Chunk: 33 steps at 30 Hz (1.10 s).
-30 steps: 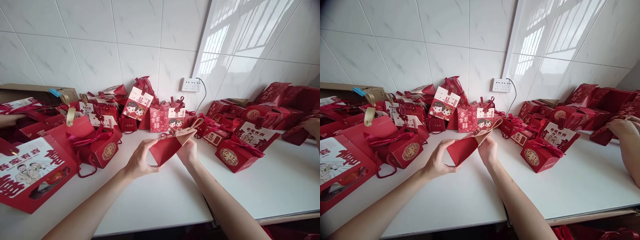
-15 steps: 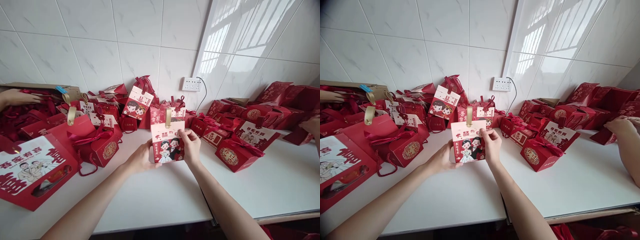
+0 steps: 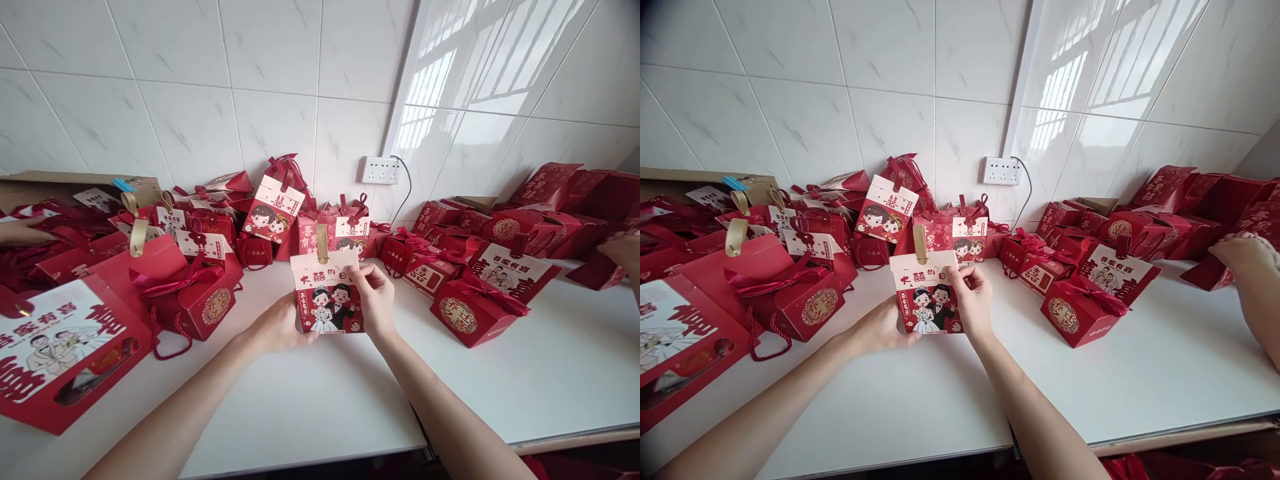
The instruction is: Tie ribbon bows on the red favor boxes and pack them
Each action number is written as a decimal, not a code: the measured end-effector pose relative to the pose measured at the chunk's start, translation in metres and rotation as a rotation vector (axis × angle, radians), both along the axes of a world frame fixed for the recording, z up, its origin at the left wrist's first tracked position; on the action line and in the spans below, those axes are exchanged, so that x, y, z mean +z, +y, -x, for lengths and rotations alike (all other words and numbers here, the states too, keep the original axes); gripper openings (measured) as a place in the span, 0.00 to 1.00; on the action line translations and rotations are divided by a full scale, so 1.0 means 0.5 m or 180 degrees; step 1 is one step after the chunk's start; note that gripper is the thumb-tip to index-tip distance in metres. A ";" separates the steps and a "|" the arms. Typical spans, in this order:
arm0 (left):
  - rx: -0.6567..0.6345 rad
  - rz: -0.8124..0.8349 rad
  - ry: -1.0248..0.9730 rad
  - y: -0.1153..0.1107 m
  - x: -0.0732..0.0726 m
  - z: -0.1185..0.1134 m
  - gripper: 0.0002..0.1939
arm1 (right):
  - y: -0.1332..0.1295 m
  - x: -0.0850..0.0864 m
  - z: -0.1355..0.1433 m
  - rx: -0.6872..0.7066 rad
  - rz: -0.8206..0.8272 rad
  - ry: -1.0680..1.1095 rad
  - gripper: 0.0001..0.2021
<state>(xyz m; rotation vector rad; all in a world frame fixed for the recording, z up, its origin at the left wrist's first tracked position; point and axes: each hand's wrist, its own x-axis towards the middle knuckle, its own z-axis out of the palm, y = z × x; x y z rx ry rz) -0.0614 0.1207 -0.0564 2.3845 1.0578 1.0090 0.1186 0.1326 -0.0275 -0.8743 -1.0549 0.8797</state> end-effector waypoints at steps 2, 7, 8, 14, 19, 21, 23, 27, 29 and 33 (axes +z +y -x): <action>0.0000 -0.0052 -0.0041 0.000 -0.001 0.001 0.30 | -0.001 0.000 0.000 -0.0011 0.0022 0.0019 0.16; -0.0122 -0.0017 -0.0098 -0.003 0.006 0.006 0.32 | 0.006 -0.004 -0.004 0.0112 0.0141 0.0364 0.16; -0.0128 0.0043 -0.0150 -0.005 0.007 0.005 0.34 | 0.011 -0.008 -0.006 0.0163 0.0281 0.0593 0.16; 0.0626 -0.0461 -0.0944 -0.016 -0.002 -0.016 0.45 | 0.051 -0.044 -0.006 0.0688 0.1092 0.1684 0.06; 0.0290 -0.1960 -0.0651 -0.025 0.006 -0.021 0.47 | 0.048 -0.050 0.011 0.1275 0.1095 0.1607 0.07; -0.0003 -0.2332 -0.0474 -0.027 0.014 -0.019 0.48 | 0.039 -0.043 0.014 0.1546 0.0876 0.1513 0.12; -0.0102 -0.2482 -0.0418 -0.027 0.018 -0.018 0.49 | 0.032 -0.037 0.014 0.1710 0.0642 0.1401 0.16; -0.0113 -0.2558 -0.0411 -0.028 0.015 -0.018 0.48 | 0.032 -0.038 0.010 0.1729 0.0520 0.1380 0.16; -0.0012 -0.2300 -0.0621 -0.028 0.014 -0.019 0.44 | 0.036 -0.043 0.008 0.1639 0.0636 0.1405 0.14; 0.0731 -0.0013 -0.2256 -0.016 0.026 -0.018 0.33 | 0.041 -0.047 0.003 0.1398 0.0908 0.1440 0.12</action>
